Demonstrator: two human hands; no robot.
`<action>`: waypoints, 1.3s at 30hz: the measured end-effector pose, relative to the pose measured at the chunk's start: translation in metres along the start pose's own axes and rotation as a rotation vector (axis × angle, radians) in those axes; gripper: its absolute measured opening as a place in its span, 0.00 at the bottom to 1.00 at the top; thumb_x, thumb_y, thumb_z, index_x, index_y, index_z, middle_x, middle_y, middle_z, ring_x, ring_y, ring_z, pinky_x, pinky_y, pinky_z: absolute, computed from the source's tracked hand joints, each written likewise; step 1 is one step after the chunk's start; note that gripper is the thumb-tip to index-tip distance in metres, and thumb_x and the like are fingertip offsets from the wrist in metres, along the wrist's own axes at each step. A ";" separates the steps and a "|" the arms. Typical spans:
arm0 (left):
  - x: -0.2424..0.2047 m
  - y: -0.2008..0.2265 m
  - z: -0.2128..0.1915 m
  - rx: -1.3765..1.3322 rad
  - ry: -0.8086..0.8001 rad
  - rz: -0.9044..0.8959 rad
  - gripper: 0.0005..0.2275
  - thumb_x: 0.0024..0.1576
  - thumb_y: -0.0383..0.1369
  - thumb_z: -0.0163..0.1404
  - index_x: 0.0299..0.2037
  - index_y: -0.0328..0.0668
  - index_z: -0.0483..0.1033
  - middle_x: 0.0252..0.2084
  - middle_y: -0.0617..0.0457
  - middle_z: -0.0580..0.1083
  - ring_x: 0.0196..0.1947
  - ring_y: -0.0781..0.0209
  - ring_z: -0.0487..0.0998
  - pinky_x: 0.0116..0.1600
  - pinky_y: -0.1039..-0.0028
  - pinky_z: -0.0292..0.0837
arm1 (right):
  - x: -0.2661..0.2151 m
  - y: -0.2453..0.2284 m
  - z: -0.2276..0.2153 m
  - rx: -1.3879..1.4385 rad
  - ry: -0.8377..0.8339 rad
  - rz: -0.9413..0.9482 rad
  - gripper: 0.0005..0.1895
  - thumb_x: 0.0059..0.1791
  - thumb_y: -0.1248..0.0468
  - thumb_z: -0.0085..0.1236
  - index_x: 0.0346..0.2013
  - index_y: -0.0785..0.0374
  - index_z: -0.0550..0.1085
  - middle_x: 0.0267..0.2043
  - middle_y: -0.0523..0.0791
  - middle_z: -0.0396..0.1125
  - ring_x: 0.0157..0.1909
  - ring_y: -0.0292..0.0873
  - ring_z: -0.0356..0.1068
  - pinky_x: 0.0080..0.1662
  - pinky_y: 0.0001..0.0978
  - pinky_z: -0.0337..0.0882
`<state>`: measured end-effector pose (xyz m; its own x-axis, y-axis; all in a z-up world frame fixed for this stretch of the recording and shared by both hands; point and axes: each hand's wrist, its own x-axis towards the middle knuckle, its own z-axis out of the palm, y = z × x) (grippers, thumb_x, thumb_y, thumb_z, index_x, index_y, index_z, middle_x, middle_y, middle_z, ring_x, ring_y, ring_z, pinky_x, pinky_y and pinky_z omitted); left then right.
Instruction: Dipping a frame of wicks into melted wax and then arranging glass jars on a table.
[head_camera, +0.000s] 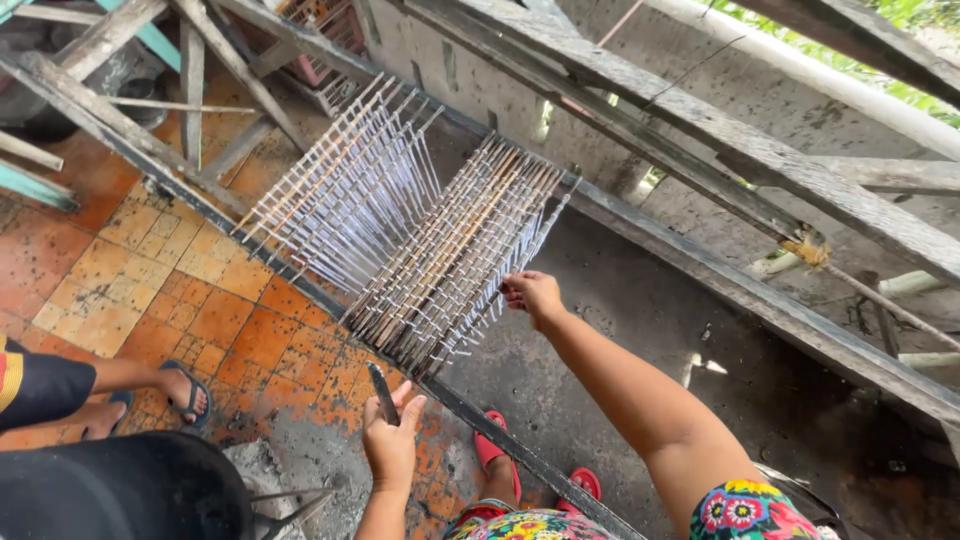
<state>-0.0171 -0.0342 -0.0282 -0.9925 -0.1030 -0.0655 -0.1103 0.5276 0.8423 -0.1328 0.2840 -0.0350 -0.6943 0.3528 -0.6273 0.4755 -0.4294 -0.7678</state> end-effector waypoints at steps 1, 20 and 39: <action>-0.001 0.003 -0.007 0.002 0.007 -0.009 0.15 0.54 0.39 0.61 0.50 0.46 0.85 0.40 0.57 0.71 0.36 0.60 0.79 0.41 0.67 0.77 | 0.003 0.001 0.001 -0.007 -0.008 0.006 0.06 0.50 0.68 0.65 0.32 0.67 0.76 0.25 0.49 0.71 0.24 0.40 0.68 0.30 0.29 0.71; -0.009 0.013 -0.038 -0.104 0.024 -0.216 0.12 0.59 0.35 0.55 0.49 0.42 0.84 0.50 0.54 0.77 0.22 0.65 0.75 0.27 0.76 0.74 | 0.004 -0.008 0.001 -0.045 -0.135 0.030 0.07 0.50 0.65 0.66 0.35 0.66 0.77 0.28 0.48 0.72 0.26 0.40 0.70 0.31 0.29 0.72; -0.017 0.011 -0.032 -0.184 -0.031 -0.264 0.11 0.62 0.37 0.52 0.46 0.41 0.83 0.20 0.54 0.74 0.16 0.64 0.75 0.24 0.76 0.76 | -0.006 -0.010 0.001 -0.034 -0.186 0.054 0.07 0.51 0.63 0.65 0.37 0.64 0.76 0.28 0.46 0.72 0.27 0.39 0.71 0.31 0.28 0.73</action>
<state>0.0000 -0.0536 -0.0014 -0.9324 -0.1888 -0.3081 -0.3553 0.3242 0.8767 -0.1341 0.2853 -0.0237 -0.7538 0.1688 -0.6350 0.5304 -0.4142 -0.7397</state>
